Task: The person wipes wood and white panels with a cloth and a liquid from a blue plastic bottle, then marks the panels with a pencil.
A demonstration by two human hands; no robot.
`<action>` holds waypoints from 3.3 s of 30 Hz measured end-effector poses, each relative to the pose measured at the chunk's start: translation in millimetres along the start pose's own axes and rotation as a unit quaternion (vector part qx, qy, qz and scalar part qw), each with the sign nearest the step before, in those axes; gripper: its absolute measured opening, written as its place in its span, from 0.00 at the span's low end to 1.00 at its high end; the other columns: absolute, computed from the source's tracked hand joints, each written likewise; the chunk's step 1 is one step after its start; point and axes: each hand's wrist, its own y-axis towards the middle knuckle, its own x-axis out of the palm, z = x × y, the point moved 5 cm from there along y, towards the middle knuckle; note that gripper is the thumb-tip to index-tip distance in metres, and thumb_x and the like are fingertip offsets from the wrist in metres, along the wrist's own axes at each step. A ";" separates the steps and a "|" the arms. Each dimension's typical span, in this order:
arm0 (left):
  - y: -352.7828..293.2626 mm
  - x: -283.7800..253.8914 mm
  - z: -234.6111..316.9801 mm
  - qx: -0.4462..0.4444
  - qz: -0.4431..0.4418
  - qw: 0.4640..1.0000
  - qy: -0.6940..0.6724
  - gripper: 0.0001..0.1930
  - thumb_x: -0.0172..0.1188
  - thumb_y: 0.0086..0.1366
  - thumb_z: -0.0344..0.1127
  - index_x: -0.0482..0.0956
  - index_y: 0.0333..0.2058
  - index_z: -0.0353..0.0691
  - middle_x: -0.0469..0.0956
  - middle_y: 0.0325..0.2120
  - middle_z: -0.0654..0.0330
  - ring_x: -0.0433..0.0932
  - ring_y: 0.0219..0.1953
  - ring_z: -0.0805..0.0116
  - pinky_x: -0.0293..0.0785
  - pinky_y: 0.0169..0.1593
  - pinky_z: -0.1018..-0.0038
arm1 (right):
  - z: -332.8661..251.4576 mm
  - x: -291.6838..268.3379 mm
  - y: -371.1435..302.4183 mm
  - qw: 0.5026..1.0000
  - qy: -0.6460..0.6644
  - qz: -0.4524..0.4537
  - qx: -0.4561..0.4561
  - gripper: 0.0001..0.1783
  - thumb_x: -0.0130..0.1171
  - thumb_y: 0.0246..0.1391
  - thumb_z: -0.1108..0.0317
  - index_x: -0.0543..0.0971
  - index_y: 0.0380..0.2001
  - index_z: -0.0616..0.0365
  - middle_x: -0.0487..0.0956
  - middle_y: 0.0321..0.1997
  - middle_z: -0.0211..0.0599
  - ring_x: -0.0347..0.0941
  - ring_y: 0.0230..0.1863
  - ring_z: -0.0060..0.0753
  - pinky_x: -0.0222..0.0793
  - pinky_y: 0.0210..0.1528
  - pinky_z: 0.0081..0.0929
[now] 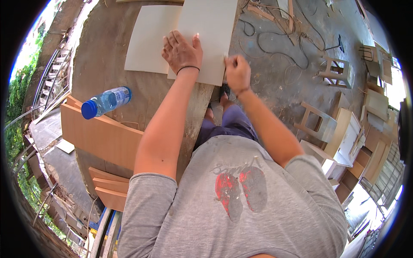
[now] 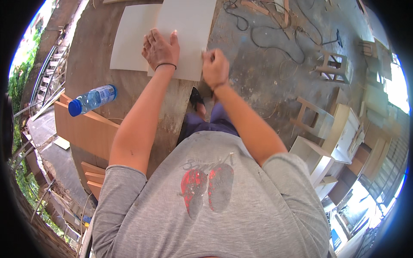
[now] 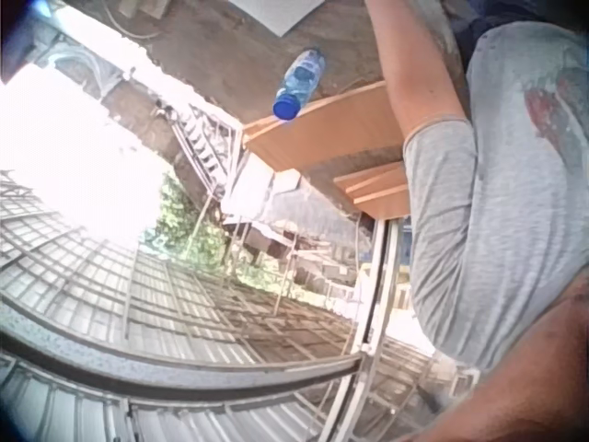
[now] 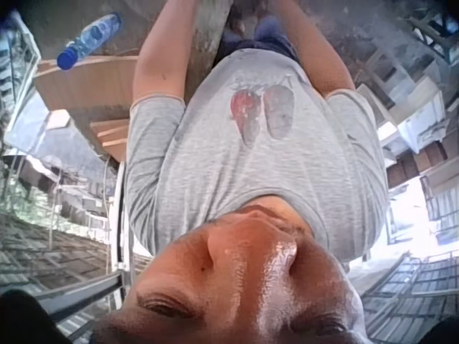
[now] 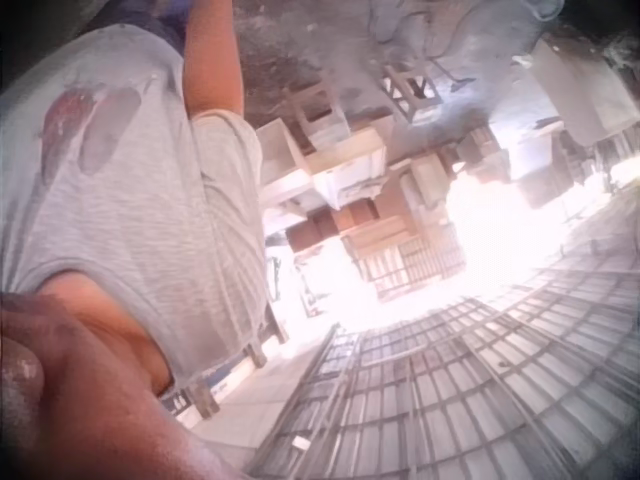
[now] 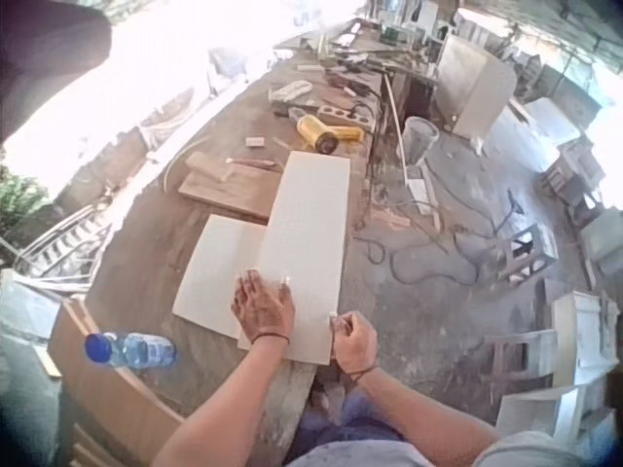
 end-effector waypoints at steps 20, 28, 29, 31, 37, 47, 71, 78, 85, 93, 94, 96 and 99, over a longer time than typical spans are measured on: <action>-1.4 0.6 7.0 0.011 -0.022 0.999 0.020 0.38 0.46 0.64 0.60 0.58 0.62 0.35 0.61 0.63 0.53 0.53 0.67 0.57 0.49 0.65 0.58 | 3.5 3.8 80.8 0.998 -0.026 -0.029 0.055 0.10 0.60 0.50 0.64 0.75 0.24 0.60 0.77 0.25 0.47 0.75 0.29 0.47 0.69 0.35 0.36; -1.8 -2.7 0.5 0.000 -0.035 0.999 0.025 0.37 0.45 0.65 0.59 0.57 0.62 0.35 0.60 0.63 0.53 0.52 0.67 0.57 0.48 0.65 0.57 | 8.1 4.2 -1.2 0.999 0.010 -0.037 0.007 0.11 0.60 0.53 0.64 0.74 0.25 0.61 0.75 0.20 0.41 0.70 0.24 0.29 0.67 0.31 0.29; -2.3 -1.1 0.1 0.003 -0.034 0.999 0.028 0.38 0.45 0.65 0.60 0.57 0.62 0.34 0.60 0.63 0.53 0.53 0.67 0.56 0.49 0.65 0.57 | 4.4 0.8 -8.9 0.998 0.021 -0.057 0.016 0.11 0.60 0.53 0.65 0.74 0.25 0.61 0.75 0.21 0.41 0.69 0.24 0.30 0.67 0.31 0.29; -2.4 -1.2 3.0 0.010 -0.042 0.999 0.032 0.37 0.45 0.66 0.59 0.57 0.62 0.34 0.59 0.63 0.53 0.52 0.68 0.57 0.48 0.65 0.57 | 2.1 -1.6 2.0 0.998 0.023 -0.053 0.025 0.11 0.59 0.52 0.64 0.74 0.25 0.61 0.76 0.23 0.45 0.71 0.26 0.39 0.68 0.33 0.33; -3.5 -2.3 2.7 0.041 -0.043 0.998 0.034 0.36 0.45 0.66 0.57 0.56 0.62 0.34 0.59 0.63 0.52 0.52 0.68 0.57 0.48 0.65 0.53 | 1.0 12.6 108.7 0.999 -0.028 -0.005 0.046 0.11 0.57 0.52 0.62 0.73 0.24 0.59 0.77 0.27 0.50 0.74 0.32 0.55 0.69 0.35 0.41; -20.8 -7.5 2.0 0.082 -0.049 0.995 0.040 0.37 0.45 0.66 0.57 0.56 0.62 0.32 0.59 0.63 0.48 0.53 0.67 0.57 0.49 0.65 0.55 | 2.5 -6.9 72.0 0.998 0.010 0.021 0.060 0.10 0.59 0.51 0.64 0.75 0.25 0.60 0.77 0.24 0.48 0.74 0.28 0.49 0.69 0.33 0.35; -21.2 -11.4 -4.7 0.072 -0.049 0.995 0.037 0.37 0.47 0.65 0.55 0.56 0.62 0.31 0.60 0.62 0.48 0.53 0.67 0.57 0.48 0.66 0.56 | 1.2 -3.9 46.6 0.995 -0.004 -0.026 0.096 0.12 0.60 0.50 0.61 0.76 0.24 0.58 0.79 0.27 0.46 0.75 0.31 0.47 0.70 0.37 0.35; -18.7 -11.4 8.2 0.059 -0.090 0.994 0.036 0.36 0.46 0.65 0.55 0.55 0.63 0.32 0.57 0.64 0.50 0.51 0.69 0.57 0.46 0.67 0.56 | 18.2 4.1 220.2 0.988 -0.082 0.080 0.104 0.14 0.59 0.48 0.55 0.78 0.25 0.56 0.80 0.31 0.46 0.76 0.36 0.50 0.71 0.40 0.39; -17.9 -12.6 -0.4 0.056 -0.092 0.993 0.041 0.37 0.47 0.65 0.53 0.53 0.63 0.33 0.57 0.64 0.51 0.51 0.68 0.56 0.47 0.66 0.55 | 11.8 10.3 167.5 0.991 -0.003 0.039 0.131 0.12 0.60 0.48 0.58 0.77 0.24 0.55 0.80 0.29 0.42 0.76 0.35 0.49 0.70 0.38 0.40; -17.8 -17.3 7.4 0.076 -0.081 0.992 0.051 0.36 0.51 0.64 0.50 0.55 0.62 0.31 0.60 0.62 0.48 0.53 0.67 0.54 0.48 0.66 0.56 | 14.6 10.8 316.8 0.982 -0.092 0.089 0.139 0.11 0.60 0.46 0.58 0.79 0.26 0.53 0.81 0.34 0.44 0.77 0.39 0.50 0.71 0.42 0.39; -17.4 -19.0 6.6 0.076 -0.082 0.993 0.050 0.36 0.52 0.64 0.49 0.54 0.62 0.31 0.60 0.62 0.48 0.53 0.67 0.54 0.48 0.66 0.56 | 13.3 12.6 328.1 0.981 -0.086 0.093 0.144 0.11 0.60 0.45 0.58 0.79 0.26 0.53 0.81 0.34 0.44 0.77 0.39 0.50 0.71 0.43 0.39; -19.9 -18.8 5.7 0.075 -0.086 0.992 0.043 0.36 0.52 0.63 0.48 0.54 0.62 0.31 0.59 0.62 0.48 0.53 0.67 0.54 0.48 0.66 0.55 | 15.1 14.3 342.7 0.980 -0.079 0.102 0.154 0.12 0.59 0.44 0.57 0.80 0.26 0.54 0.81 0.34 0.45 0.77 0.40 0.51 0.72 0.45 0.39; -18.1 -14.5 1.3 0.061 -0.094 0.993 0.047 0.37 0.51 0.63 0.50 0.53 0.63 0.32 0.58 0.63 0.49 0.52 0.68 0.54 0.47 0.66 0.53 | 25.3 22.5 333.7 0.986 -0.048 0.094 0.129 0.11 0.60 0.45 0.58 0.79 0.26 0.55 0.81 0.33 0.47 0.77 0.39 0.50 0.71 0.43 0.39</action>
